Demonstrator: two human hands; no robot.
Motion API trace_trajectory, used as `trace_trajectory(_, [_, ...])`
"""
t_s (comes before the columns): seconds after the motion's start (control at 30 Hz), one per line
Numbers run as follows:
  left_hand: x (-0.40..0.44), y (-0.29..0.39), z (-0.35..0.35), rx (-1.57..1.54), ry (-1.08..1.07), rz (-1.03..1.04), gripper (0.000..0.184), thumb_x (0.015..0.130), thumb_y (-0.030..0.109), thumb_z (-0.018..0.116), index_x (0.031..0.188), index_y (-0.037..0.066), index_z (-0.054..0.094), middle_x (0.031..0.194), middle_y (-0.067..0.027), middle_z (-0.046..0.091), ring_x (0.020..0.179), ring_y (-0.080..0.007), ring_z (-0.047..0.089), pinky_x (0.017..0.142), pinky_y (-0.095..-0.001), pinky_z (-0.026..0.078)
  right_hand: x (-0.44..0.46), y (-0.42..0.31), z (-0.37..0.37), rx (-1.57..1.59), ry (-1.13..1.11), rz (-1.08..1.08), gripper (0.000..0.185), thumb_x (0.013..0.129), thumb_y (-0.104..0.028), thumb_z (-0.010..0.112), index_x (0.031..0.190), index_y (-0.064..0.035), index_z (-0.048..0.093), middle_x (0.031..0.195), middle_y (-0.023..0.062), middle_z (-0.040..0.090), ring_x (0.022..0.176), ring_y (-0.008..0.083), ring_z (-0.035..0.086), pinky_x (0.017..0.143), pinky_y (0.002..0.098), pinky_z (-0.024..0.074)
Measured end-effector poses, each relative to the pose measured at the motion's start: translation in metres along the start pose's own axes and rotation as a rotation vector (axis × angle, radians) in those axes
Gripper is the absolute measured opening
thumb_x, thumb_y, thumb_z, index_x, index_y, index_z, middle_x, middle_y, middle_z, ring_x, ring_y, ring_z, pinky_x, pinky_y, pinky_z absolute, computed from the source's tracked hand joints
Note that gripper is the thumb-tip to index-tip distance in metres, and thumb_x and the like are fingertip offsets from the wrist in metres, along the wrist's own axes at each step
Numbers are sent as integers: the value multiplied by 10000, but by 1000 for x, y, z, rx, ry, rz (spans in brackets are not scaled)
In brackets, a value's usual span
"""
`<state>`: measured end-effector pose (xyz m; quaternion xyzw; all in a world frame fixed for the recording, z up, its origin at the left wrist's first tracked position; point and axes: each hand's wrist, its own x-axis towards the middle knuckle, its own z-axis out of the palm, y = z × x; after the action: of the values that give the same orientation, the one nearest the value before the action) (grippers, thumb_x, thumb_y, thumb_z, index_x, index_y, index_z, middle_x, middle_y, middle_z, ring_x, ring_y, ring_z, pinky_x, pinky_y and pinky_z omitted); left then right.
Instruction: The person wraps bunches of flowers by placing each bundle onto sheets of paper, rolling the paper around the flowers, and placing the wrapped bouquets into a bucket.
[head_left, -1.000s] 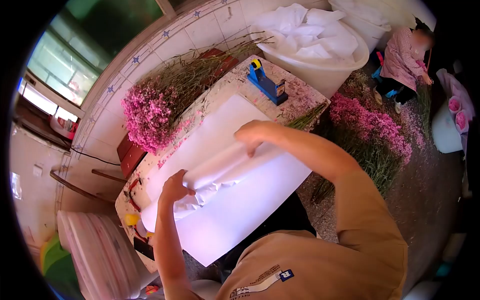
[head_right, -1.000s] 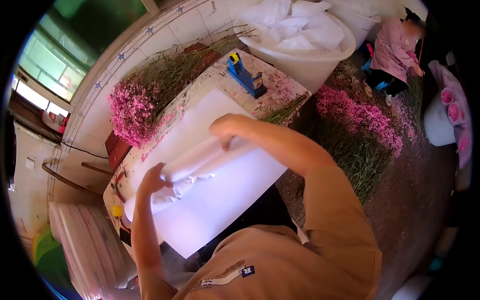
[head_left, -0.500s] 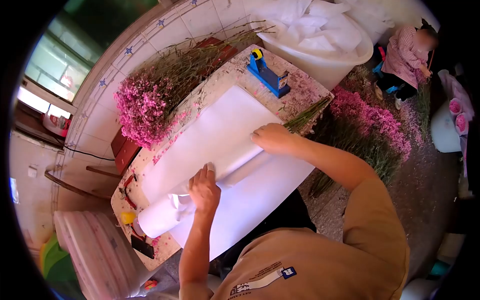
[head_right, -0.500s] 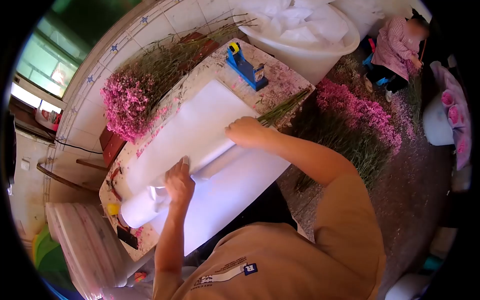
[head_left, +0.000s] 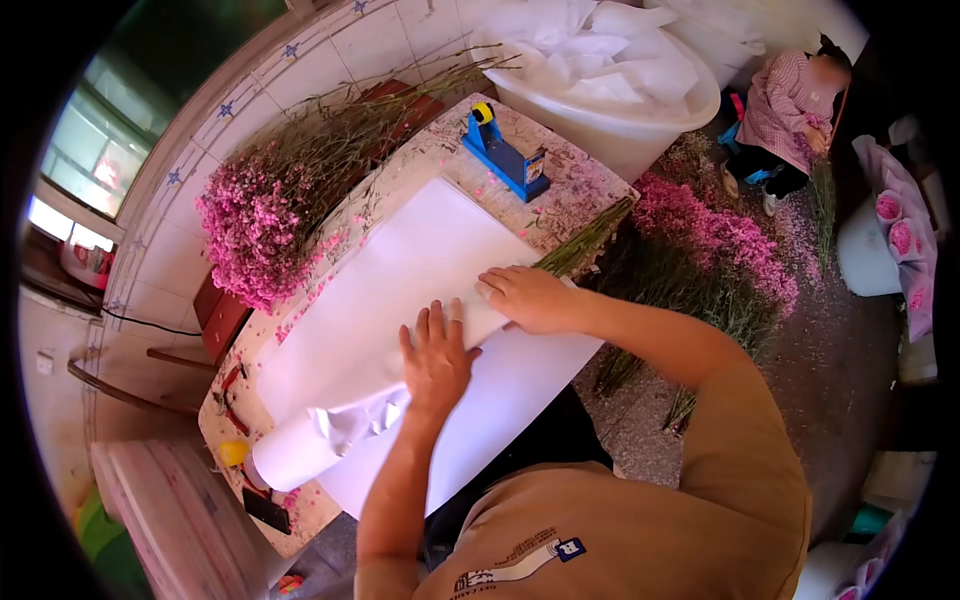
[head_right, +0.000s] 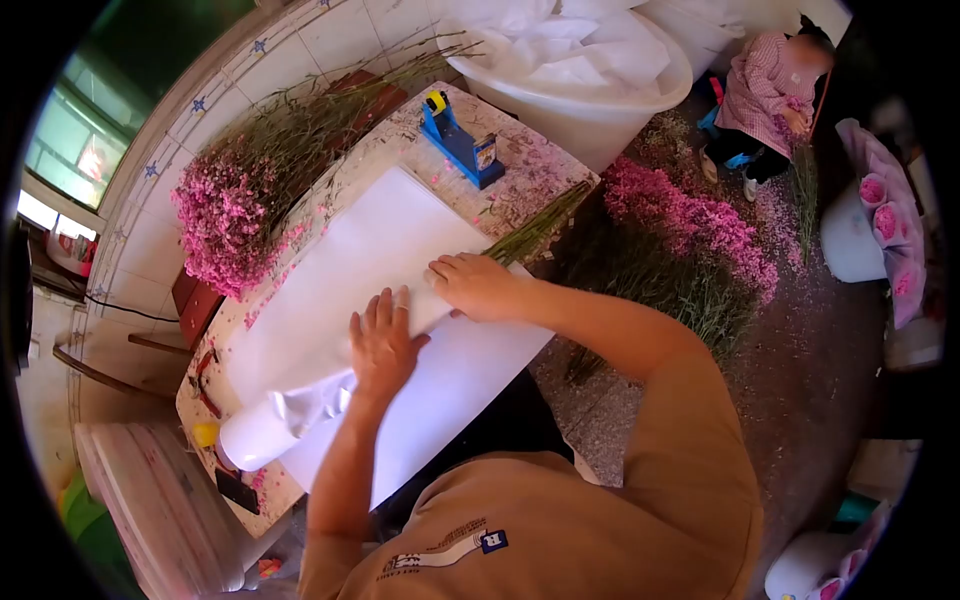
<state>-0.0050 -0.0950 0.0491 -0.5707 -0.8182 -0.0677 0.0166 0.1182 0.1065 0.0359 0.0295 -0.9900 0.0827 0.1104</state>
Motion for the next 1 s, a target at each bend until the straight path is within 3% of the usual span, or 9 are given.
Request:
trace_trajectory(0.1, [34, -41, -9, -94, -50, 90, 716, 887, 316, 772, 1501, 79, 488, 1335, -171, 648, 1182, -336, 638, 1005, -517, 492, 36, 24, -18, 145, -347, 114, 378, 833, -202, 772, 1115, 12, 641, 1141, 213, 715, 1082, 355, 691, 893, 465, 545])
trace_trajectory(0.13, [45, -49, -13, -131, -123, 124, 701, 897, 293, 761, 1512, 101, 483, 1260, -151, 672, 1098, -340, 657, 931, -500, 517, 40, 32, -8, 148, -244, 77, 206, 870, -144, 708, 1022, -17, 653, 1005, 179, 735, 967, 352, 719, 820, 475, 554])
trace_trajectory(0.23, [61, -64, -10, -141, -141, 167, 629, 950, 252, 695, 1536, 189, 477, 1153, -96, 679, 998, -317, 659, 805, -470, 544, 48, 45, 14, 103, -54, 38, 172, 901, -105, 632, 1047, -16, 655, 1011, 175, 721, 984, 348, 709, 841, 471, 552])
trace_trajectory(0.37, [54, -63, 7, -11, -15, 213, 539, 1001, 231, 596, 1530, 243, 493, 1052, -98, 620, 983, -293, 630, 822, -443, 534, 41, 46, 34, 35, 189, -65, 173, 934, -125, 591, 1055, -21, 656, 1039, 183, 707, 1021, 334, 697, 862, 468, 546])
trace_trajectory(0.43, [45, -58, 9, 105, 61, 251, 607, 978, 189, 634, 1557, 249, 460, 1134, -105, 644, 1021, -311, 629, 851, -449, 532, 37, 43, 29, 38, 77, 9, 272, 951, -89, 602, 1207, -7, 648, 1210, 220, 683, 1098, 376, 673, 933, 466, 541])
trace_trajectory(0.57, [56, -68, 3, -116, -48, 177, 562, 1005, 210, 577, 1553, 267, 463, 1060, -115, 655, 1007, -304, 656, 865, -460, 529, 51, 47, -31, 192, -362, 163, 352, 915, -112, 683, 1254, -24, 641, 1196, 213, 690, 1111, 396, 666, 917, 471, 537])
trace_trajectory(0.77, [65, -76, 8, -176, -66, 160, 551, 1022, 263, 578, 1558, 277, 454, 1059, -89, 672, 1013, -282, 673, 896, -441, 542, 60, 66, -9, 55, -469, 162, 250, 932, -131, 649, 1163, -36, 640, 1174, 201, 703, 1062, 398, 678, 859, 482, 544])
trace_trajectory(0.83, [54, -68, 9, -109, -38, 166, 581, 1006, 221, 571, 1567, 306, 443, 1078, -81, 665, 1020, -271, 664, 870, -403, 540, 37, 64, 17, -14, 97, -52, 350, 925, -78, 599, 1268, -9, 625, 1202, 194, 700, 1088, 392, 672, 898, 470, 546])
trace_trajectory(1.0, [31, -45, 16, 169, 112, 248, 720, 961, 137, 552, 1591, 434, 371, 1324, -108, 571, 1092, -309, 591, 887, -396, 487, 6, 45, 19, -115, 70, -33, 591, 856, -83, 631, 1412, 69, 500, 1470, 255, 504, 1366, 412, 478, 1185, 557, 320])
